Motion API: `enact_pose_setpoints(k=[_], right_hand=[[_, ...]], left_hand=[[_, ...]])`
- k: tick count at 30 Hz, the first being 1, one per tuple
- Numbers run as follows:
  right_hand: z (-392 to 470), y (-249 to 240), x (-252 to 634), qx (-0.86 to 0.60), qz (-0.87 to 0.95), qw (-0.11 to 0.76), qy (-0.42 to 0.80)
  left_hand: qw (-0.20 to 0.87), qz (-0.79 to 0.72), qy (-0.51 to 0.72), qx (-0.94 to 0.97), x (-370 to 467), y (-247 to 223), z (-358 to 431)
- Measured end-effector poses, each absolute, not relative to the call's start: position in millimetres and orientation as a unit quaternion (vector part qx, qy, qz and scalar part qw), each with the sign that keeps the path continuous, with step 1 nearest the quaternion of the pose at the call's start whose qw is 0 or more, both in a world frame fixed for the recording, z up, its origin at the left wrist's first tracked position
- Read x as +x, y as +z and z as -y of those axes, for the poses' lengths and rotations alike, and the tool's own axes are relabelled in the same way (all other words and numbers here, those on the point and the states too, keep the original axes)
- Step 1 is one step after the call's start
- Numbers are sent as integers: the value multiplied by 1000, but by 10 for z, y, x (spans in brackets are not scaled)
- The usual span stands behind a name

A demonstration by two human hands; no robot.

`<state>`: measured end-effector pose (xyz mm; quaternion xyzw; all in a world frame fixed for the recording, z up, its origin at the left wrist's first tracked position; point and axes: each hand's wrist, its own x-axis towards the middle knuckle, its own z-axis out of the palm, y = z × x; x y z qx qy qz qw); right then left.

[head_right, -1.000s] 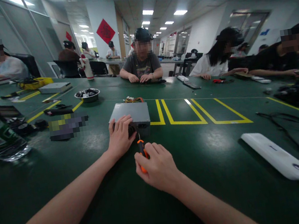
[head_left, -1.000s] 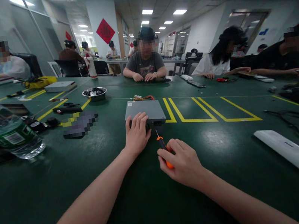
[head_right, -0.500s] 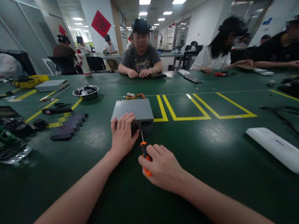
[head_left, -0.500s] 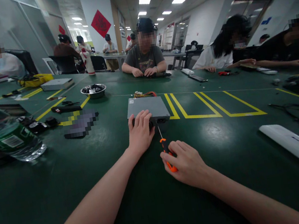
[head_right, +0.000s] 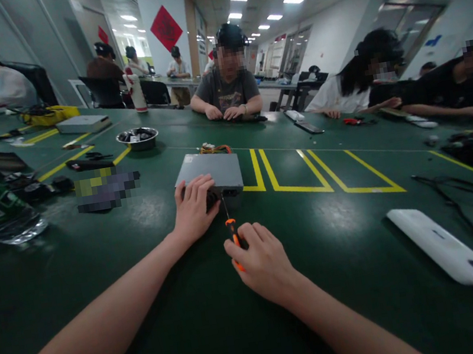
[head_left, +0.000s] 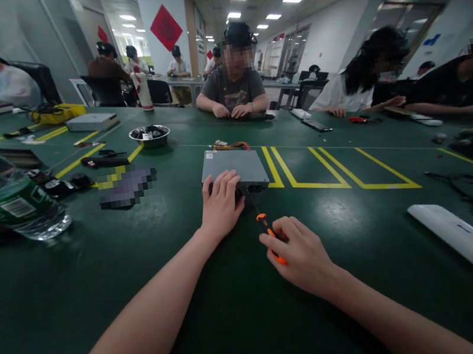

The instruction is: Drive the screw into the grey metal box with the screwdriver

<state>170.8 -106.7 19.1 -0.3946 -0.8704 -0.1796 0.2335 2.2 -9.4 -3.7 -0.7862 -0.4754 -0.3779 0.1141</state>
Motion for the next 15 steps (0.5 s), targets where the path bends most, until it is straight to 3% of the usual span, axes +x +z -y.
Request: enact_pose_setpoints(k=[7,15], right_hand=[[1065,179,1723,-435,851,261,-136],[1097,199,1644,-426,862,223,-158]], left_hand=[[112,479,-379,-784,37,-28,102],[113,493,-394,-768,94,-1,127]])
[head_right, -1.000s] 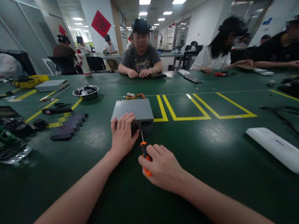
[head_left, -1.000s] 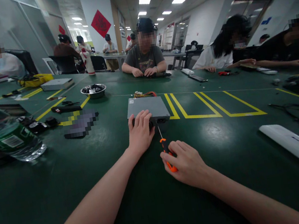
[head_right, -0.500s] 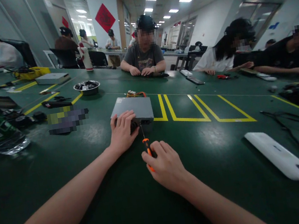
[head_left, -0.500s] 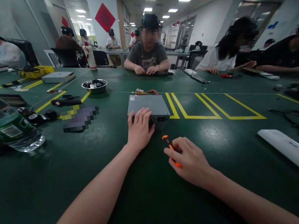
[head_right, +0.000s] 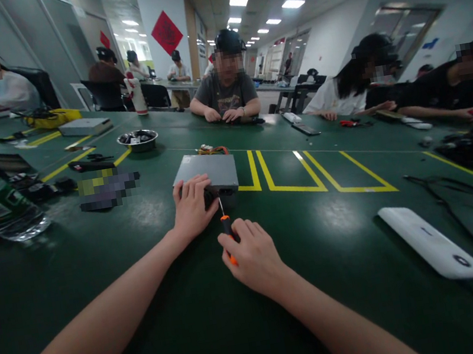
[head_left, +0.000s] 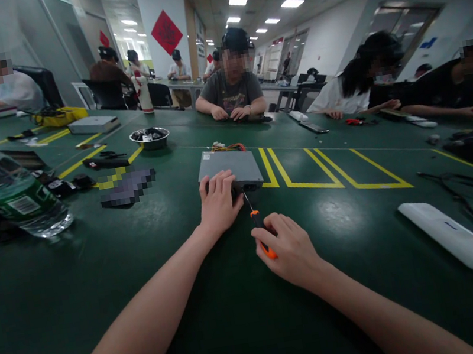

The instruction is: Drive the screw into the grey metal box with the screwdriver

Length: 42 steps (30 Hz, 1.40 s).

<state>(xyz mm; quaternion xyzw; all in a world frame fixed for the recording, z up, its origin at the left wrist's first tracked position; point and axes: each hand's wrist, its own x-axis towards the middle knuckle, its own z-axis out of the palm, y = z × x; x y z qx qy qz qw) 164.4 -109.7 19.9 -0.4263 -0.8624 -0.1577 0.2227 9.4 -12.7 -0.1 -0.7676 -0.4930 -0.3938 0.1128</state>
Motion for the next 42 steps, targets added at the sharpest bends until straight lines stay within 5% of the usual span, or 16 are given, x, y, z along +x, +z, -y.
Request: enact_pose_setpoints(k=[42], right_hand=[[1078,157,1684,-456,848,250,-104]], left_hand=[[100,511,-413,-747,105,20,91]])
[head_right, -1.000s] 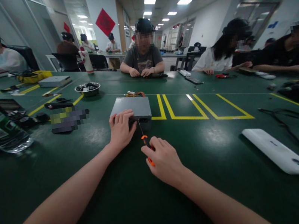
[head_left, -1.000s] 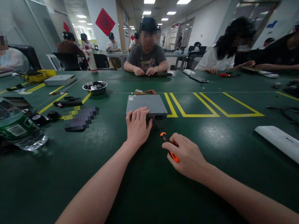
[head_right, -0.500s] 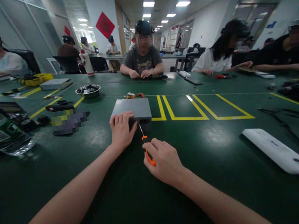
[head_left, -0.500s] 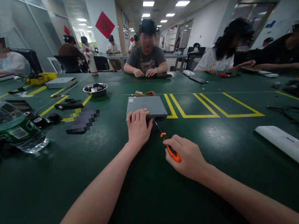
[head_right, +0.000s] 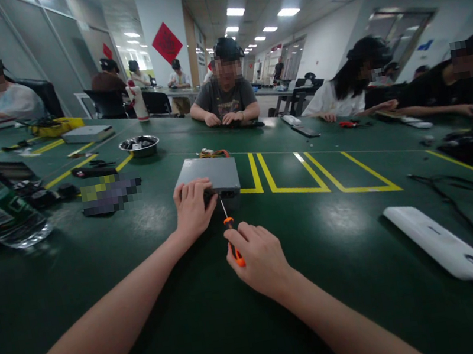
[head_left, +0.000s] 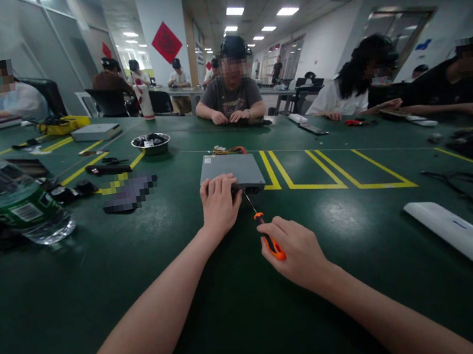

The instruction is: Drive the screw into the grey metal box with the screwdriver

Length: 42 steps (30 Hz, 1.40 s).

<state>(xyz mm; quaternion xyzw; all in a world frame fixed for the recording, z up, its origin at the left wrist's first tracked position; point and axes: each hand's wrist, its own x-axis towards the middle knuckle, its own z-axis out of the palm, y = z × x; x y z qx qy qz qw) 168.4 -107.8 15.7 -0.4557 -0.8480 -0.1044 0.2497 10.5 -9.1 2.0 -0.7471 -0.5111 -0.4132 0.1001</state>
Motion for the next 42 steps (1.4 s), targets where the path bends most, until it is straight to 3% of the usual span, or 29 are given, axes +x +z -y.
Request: enact_pose_setpoints(k=[8,14,21,28,35,42], right_hand=[[1076,175,1667,-458,840,267,-118],[1092,201,1664,-434,863,203,-162],[1078,190,1685,-444,850,253,-129],[1073,199,1712,-425,860,237,-156],[1117,277,1849,-395,842,322,-176],[1074,256,1902,-406,838,316,-183]], left_hand=[[98,510,-420,-744,111,20,90],[98,510,-424,-742,116,16,91],[103,509,-419,-745,110,8,83],[100,515,-425,-738,121,10,88],[104,512,-423,-740,120,9,85],[107,513,-421,-740,118,-1,78]])
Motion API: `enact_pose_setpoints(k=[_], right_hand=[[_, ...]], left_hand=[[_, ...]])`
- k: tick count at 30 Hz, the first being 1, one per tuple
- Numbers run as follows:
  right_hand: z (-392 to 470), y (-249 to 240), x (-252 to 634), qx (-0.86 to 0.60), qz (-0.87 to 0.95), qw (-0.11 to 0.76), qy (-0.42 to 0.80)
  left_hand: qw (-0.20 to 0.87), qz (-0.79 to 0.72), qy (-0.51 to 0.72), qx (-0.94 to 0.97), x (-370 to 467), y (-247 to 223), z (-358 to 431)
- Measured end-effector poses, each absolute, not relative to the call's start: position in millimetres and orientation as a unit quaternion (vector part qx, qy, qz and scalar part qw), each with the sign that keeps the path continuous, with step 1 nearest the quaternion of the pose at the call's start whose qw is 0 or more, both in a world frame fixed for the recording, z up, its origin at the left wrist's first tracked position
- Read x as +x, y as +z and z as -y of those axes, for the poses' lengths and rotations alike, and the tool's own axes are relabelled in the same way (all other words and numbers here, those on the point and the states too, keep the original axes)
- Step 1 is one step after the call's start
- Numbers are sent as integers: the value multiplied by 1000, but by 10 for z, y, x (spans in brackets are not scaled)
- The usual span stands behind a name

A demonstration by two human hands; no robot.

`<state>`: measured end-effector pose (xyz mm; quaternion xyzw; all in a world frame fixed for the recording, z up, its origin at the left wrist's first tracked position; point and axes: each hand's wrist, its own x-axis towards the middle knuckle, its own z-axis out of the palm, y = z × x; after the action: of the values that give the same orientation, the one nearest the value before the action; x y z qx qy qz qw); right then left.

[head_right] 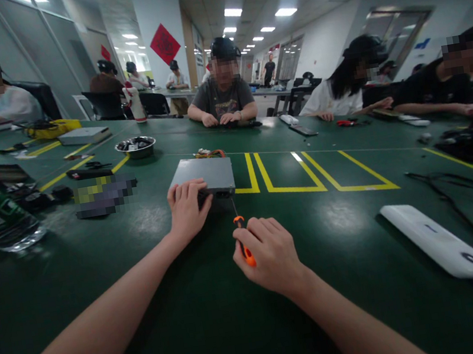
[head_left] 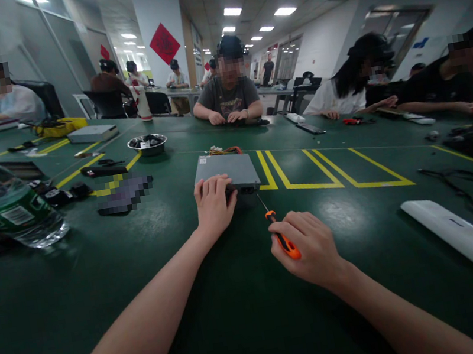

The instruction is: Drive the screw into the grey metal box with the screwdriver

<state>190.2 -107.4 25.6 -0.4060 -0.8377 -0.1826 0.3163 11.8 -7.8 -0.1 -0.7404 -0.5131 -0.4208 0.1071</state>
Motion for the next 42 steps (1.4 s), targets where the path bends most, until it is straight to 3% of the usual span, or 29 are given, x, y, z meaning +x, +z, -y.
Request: enact_pose_setpoints(k=[21,29,38,42], right_hand=[[1040,229,1905,-437,818,325,-187],[1130,275,1831,-435,855,243,-142],[1086,236,1894,-474,804,314,-174],[1108,230,1862,-447,825,287,-192]], left_hand=[[122,509,-420,-741,113,-15,63],[119,509,-420,-742,111,-8,69],[118,508,-420,-743,102,-25,58],[117,505,-421,-744,99,-26,58]])
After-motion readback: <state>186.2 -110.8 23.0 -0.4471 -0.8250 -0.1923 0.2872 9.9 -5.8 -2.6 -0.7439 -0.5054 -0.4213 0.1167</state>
